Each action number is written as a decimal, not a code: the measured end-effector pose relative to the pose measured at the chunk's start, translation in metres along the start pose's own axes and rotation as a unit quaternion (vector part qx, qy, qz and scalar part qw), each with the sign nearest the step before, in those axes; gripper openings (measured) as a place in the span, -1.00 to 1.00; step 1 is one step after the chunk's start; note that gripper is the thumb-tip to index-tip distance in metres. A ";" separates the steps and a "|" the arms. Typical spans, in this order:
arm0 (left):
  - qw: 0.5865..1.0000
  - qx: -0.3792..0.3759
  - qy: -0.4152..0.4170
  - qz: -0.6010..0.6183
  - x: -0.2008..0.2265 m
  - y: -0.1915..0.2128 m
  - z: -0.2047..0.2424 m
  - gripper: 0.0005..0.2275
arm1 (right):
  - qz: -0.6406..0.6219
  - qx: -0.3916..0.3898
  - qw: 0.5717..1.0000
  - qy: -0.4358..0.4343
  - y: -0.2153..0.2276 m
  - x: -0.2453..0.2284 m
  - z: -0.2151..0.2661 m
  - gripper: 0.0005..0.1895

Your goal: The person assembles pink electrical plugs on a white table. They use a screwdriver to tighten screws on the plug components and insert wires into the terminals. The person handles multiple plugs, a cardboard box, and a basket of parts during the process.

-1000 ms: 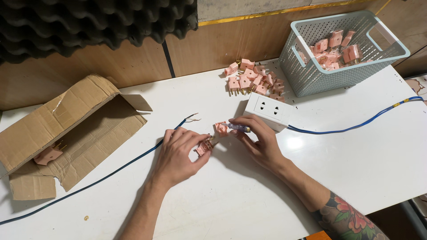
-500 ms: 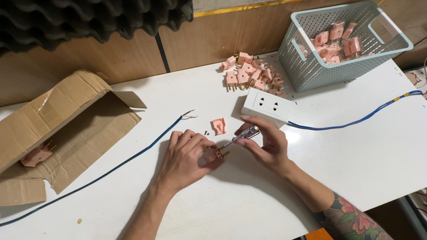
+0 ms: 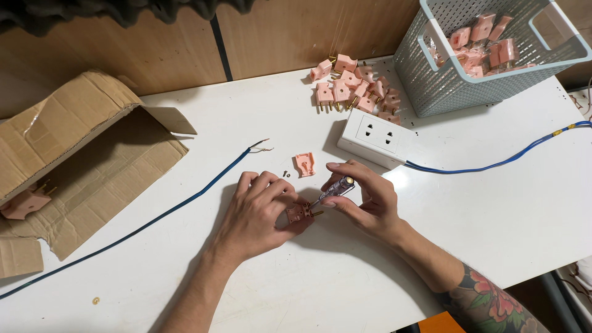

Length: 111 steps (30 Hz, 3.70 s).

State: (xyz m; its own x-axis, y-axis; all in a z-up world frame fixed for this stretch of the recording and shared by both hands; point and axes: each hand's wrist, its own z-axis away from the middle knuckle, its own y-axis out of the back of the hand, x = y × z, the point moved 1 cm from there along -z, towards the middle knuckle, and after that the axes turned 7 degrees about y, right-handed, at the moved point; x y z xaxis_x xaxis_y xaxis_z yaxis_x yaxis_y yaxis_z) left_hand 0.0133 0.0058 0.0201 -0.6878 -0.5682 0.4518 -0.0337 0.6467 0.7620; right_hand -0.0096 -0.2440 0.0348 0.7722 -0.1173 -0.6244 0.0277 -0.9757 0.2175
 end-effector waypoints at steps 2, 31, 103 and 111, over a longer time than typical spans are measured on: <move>1.000 0.003 -0.006 -0.003 -0.001 -0.001 0.000 -0.72 | 0.006 -0.001 1.000 0.003 0.000 0.001 0.001 -0.42; 0.999 -0.019 0.021 0.024 0.008 -0.010 0.000 -0.67 | -0.042 -0.038 0.998 -0.010 -0.016 -0.034 -0.020 -0.56; 0.986 0.086 0.078 -0.119 -0.035 0.013 -0.001 -0.72 | 0.069 0.089 0.990 0.082 0.007 -0.001 -0.008 -0.46; 0.987 0.078 0.073 -0.120 -0.037 0.008 0.003 -0.71 | 0.034 0.062 0.996 0.057 0.003 0.005 0.003 -0.44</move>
State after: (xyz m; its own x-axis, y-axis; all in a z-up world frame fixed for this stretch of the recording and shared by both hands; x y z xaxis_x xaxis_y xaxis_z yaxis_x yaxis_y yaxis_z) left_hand 0.0367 0.0334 0.0079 -0.5350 -0.7744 0.3377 -0.3023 0.5487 0.7795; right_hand -0.0075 -0.2482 0.0298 0.8372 -0.1689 -0.5202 -0.1006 -0.9825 0.1570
